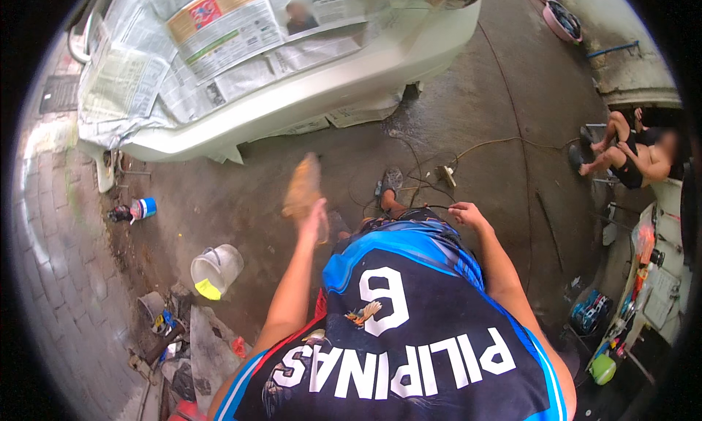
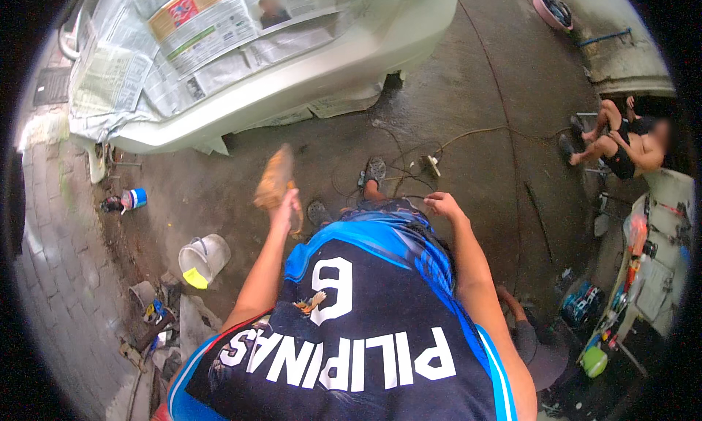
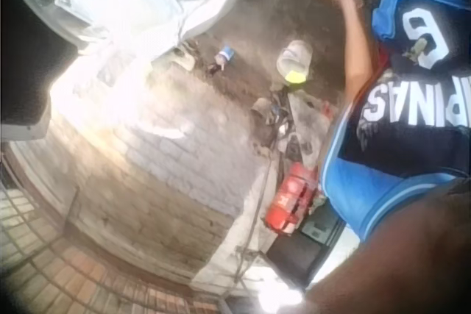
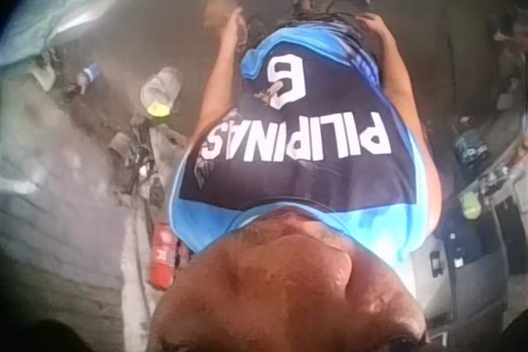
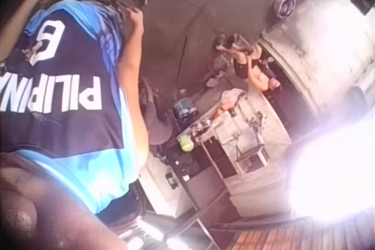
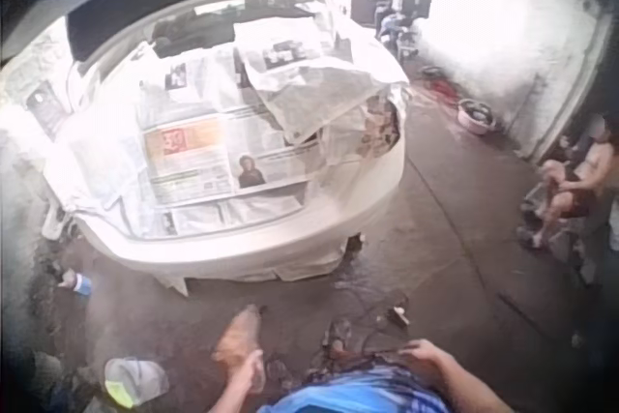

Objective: The person uses a handheld spray gun to apply paint to the front bumper of a car that is masked with newspaper and tape. The person moves around the bumper, spraying different sections while another person sits nearby.

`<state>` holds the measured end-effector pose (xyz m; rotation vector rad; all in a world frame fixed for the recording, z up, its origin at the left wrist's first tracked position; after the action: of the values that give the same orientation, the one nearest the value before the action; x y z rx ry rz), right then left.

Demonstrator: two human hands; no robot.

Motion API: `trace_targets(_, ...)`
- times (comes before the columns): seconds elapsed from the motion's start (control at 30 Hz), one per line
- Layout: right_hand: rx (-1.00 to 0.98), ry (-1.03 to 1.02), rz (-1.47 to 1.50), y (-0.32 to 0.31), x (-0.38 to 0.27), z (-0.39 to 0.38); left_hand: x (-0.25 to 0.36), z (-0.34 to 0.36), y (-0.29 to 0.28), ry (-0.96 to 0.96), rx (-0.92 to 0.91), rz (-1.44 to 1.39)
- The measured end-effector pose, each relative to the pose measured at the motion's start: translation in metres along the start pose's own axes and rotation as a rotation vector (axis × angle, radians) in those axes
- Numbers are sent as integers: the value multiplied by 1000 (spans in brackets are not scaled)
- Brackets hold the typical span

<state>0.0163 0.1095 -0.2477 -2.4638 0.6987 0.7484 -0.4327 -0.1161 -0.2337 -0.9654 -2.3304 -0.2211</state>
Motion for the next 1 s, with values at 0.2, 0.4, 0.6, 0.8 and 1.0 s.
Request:
trace_targets(0.2, 158, 93, 144, -53, 41, -11, 75, -12, 223, 695, -260, 540)
trace_targets(0.4, 148, 101, 190, -64, 49, 11, 119, -46, 326, 819, -596, 454)
trace_targets(0.6, 96, 58, 186, -63, 41, 51, 123, -72, 232, 726, -357, 715)
trace_targets(0.8, -40, -17, 216, -49, 1, 99, 115, -122, 12, 204, 193, 158)
trace_targets(1.0, -81, -183, 63, -29, -56, 131, 112, -175, -92, 210, 572, -529)
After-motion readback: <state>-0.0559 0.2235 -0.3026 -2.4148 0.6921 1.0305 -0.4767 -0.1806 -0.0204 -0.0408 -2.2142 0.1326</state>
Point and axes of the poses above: each hand's wrist, its own z-axis towards the middle knuckle, its own y-axis out of the palm, x = y × z, the point moved 7 cm from there along z, towards the middle knuckle, and after that the axes turned 12 degrees about -y, right-handed, at the moved point
